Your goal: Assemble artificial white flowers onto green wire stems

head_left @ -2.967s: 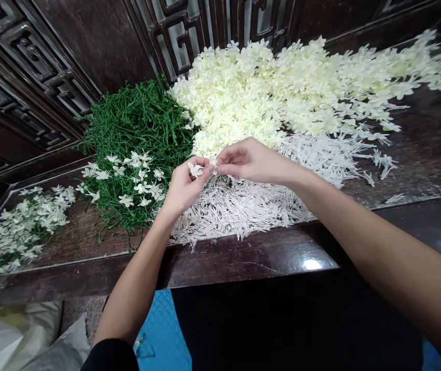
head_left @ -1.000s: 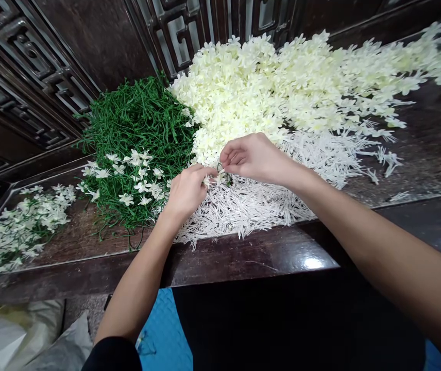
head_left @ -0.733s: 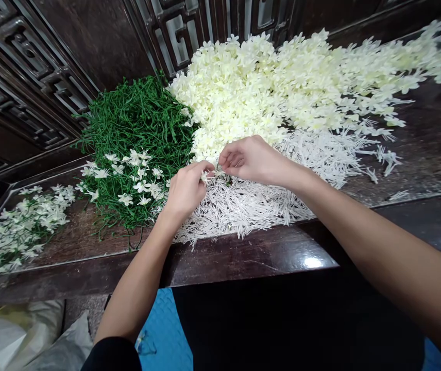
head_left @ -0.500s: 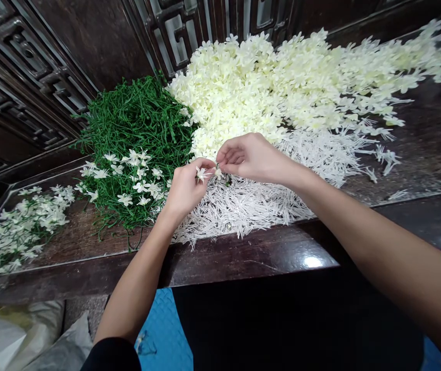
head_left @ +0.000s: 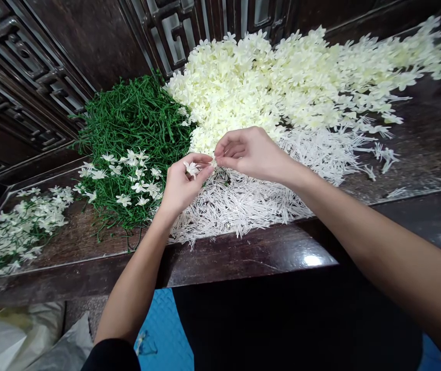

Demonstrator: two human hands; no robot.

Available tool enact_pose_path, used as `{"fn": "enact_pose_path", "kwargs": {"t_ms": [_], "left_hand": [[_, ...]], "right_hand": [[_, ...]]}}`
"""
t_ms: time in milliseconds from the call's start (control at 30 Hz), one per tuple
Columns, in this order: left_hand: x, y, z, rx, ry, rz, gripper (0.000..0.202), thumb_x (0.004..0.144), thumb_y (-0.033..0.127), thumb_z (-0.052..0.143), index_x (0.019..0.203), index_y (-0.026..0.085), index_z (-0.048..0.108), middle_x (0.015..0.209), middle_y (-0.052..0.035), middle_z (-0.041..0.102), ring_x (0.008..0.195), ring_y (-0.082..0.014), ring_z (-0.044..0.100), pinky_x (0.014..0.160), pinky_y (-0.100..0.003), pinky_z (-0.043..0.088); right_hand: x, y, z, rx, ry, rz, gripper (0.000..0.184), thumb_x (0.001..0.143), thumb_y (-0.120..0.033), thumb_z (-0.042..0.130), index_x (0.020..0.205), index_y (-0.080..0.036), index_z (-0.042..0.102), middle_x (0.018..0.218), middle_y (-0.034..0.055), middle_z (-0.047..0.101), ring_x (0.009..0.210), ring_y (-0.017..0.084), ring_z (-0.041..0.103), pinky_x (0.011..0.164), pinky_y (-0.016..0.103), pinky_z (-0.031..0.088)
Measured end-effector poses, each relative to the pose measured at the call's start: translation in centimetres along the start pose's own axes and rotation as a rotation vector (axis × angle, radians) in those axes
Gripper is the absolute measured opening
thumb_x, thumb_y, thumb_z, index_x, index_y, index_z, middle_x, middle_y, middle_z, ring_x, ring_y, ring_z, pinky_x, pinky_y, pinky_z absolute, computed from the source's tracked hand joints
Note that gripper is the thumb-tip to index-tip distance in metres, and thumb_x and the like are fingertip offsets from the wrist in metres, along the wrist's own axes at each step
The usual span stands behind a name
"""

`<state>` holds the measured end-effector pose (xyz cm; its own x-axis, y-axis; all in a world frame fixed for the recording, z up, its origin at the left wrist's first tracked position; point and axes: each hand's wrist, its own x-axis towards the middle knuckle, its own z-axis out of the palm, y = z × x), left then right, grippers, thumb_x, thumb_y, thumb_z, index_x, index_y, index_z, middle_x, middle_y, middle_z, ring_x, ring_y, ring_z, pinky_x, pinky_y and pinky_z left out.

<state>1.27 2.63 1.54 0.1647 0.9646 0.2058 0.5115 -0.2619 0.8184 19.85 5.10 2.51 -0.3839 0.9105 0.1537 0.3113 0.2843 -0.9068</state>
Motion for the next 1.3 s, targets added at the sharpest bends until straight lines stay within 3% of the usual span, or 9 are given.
{"fn": "enact_pose_path", "kwargs": {"t_ms": [133,267,433,600,767,967,1300], "left_hand": [[0.11,0.09,-0.11,-0.045,-0.003,0.015,0.012,0.078,0.022,0.071,0.089,0.017,0.07,0.094,-0.0062,0.075,0.079,-0.0148,0.067,0.063,-0.025,0.05],[0.13,0.14,-0.16,-0.053,0.007,0.013,0.012,0.077,0.019,0.071,0.089,0.017,0.068,0.094,-0.0069,0.075,0.082,-0.0162,0.069,0.064,-0.026,0.053],[0.06,0.26,-0.17,-0.037,0.045,0.017,0.011,0.078,0.02,0.071,0.088,0.016,0.069,0.091,-0.0069,0.074,0.074,-0.0147,0.068,0.055,-0.023,0.05],[0.18,-0.02,-0.1,-0.067,0.087,-0.011,0.018,0.073,0.023,0.075,0.089,0.015,0.071,0.078,-0.0031,0.072,0.048,-0.0063,0.05,0.043,-0.02,0.039],[0.3,-0.35,-0.04,-0.079,0.126,0.002,0.014,0.077,0.025,0.072,0.087,0.015,0.072,0.071,-0.002,0.068,0.051,-0.0086,0.053,0.042,-0.02,0.036],[0.23,-0.36,-0.16,-0.06,0.114,-0.004,0.011,0.079,0.026,0.071,0.083,0.016,0.073,0.058,0.0022,0.06,0.042,-0.0058,0.04,0.039,-0.021,0.029],[0.31,-0.25,-0.06,-0.052,0.088,0.018,0.014,0.08,0.03,0.07,0.081,0.017,0.074,0.063,-0.0004,0.065,0.052,-0.0094,0.051,0.048,-0.022,0.038]], "right_hand": [[-0.03,0.01,-0.1,-0.003,0.0,-0.01,0.009,0.078,-0.017,0.071,0.086,-0.015,0.069,0.088,0.0065,0.071,0.08,0.019,0.069,0.082,0.041,0.058],[0.01,-0.01,-0.09,-0.034,-0.002,-0.039,0.007,0.079,-0.016,0.071,0.086,-0.015,0.07,0.089,0.0068,0.072,0.082,0.019,0.068,0.085,0.042,0.057],[0.03,-0.13,-0.05,-0.056,-0.029,-0.028,0.008,0.079,-0.015,0.072,0.086,-0.015,0.07,0.09,0.0065,0.072,0.082,0.018,0.067,0.085,0.042,0.057],[-0.04,-0.04,0.01,-0.048,-0.039,-0.031,0.007,0.079,-0.011,0.07,0.086,-0.013,0.071,0.085,0.0053,0.072,0.076,0.016,0.068,0.081,0.04,0.058],[-0.07,0.02,0.04,0.003,0.012,-0.07,0.01,0.078,-0.02,0.073,0.085,-0.014,0.07,0.086,0.0055,0.072,0.077,0.017,0.068,0.08,0.04,0.058],[-0.02,0.15,0.08,0.043,0.059,-0.129,0.013,0.078,-0.023,0.074,0.086,-0.013,0.071,0.088,0.0064,0.072,0.08,0.018,0.067,0.082,0.038,0.057],[-0.09,0.04,0.25,0.02,0.057,-0.17,0.005,0.08,-0.017,0.07,0.083,-0.014,0.069,0.085,0.005,0.072,0.077,0.016,0.066,0.08,0.037,0.056]]}}
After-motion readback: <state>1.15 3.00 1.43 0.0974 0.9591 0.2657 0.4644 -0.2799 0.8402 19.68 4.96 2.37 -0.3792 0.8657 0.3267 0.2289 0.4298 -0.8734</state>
